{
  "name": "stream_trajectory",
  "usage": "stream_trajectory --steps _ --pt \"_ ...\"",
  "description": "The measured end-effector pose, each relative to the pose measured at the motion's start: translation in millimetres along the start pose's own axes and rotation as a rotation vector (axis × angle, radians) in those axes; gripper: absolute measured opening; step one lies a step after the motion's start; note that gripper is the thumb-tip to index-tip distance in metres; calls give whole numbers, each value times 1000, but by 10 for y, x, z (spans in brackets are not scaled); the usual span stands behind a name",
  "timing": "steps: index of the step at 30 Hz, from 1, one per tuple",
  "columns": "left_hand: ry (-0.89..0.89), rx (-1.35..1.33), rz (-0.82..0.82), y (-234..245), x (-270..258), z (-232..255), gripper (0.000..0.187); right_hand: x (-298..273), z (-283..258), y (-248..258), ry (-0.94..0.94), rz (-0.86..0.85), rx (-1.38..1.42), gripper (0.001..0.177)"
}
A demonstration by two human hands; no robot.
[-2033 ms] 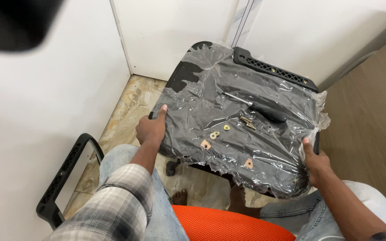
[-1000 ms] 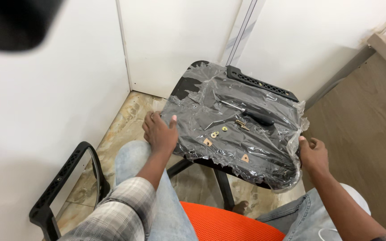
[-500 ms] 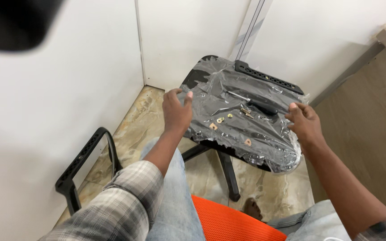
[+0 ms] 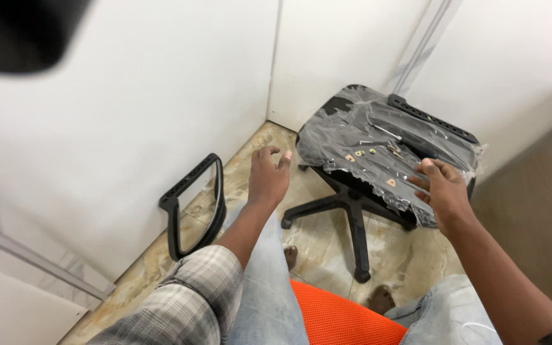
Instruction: The person assembles a chair by attaching a black plastic frame to the chair base using a screwdriver. They insert screws and washers into the frame and tighten them to secure the part.
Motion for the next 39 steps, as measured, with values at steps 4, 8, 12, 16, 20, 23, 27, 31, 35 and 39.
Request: stream_trajectory --steps 4,8,12,16,20,23,27,31,35,39 --pt "2 80 80 588 -211 101 42 -217 -248 -256 71 -72 16 38" --pt "-32 122 195 1195 -328 240 40 -350 -568 -555 105 -137 57 38" --pt "31 164 313 1780 -384 190 37 -448 -791 -955 130 -214 49 39" --pt "142 181 432 2258 -465 5 34 -432 -872 -1481 122 -320 26 39" --pt "249 204 512 2671 -652 -308 31 -374 -871 -2175 102 -462 30 40" --pt "319 239 589 2927 -705 -484 31 -367 -917 -2707 90 -576 77 39" --pt "433 254 612 3132 -687 -868 29 -396 -918 -3348 69 -648 -13 40" --pt "478 293 564 3162 -506 -1320 26 -385 -866 -3933 56 -726 -37 42" --pt "622 197 444 2877 -355 -1888 30 -419 -614 -4442 -38 -821 -36 43" --pt "708 189 346 2521 -169 -2351 43 -344 -327 -4864 -125 -902 -48 44"
Point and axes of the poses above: each hand's wrist, its own x-axis towards the middle knuckle, its own y-axis out of the back of the hand, z = x × y, the point moved 10 cm from there along x, towards the middle knuckle, and after that the axes turned 11 degrees about -x, right-handed, at the moved point
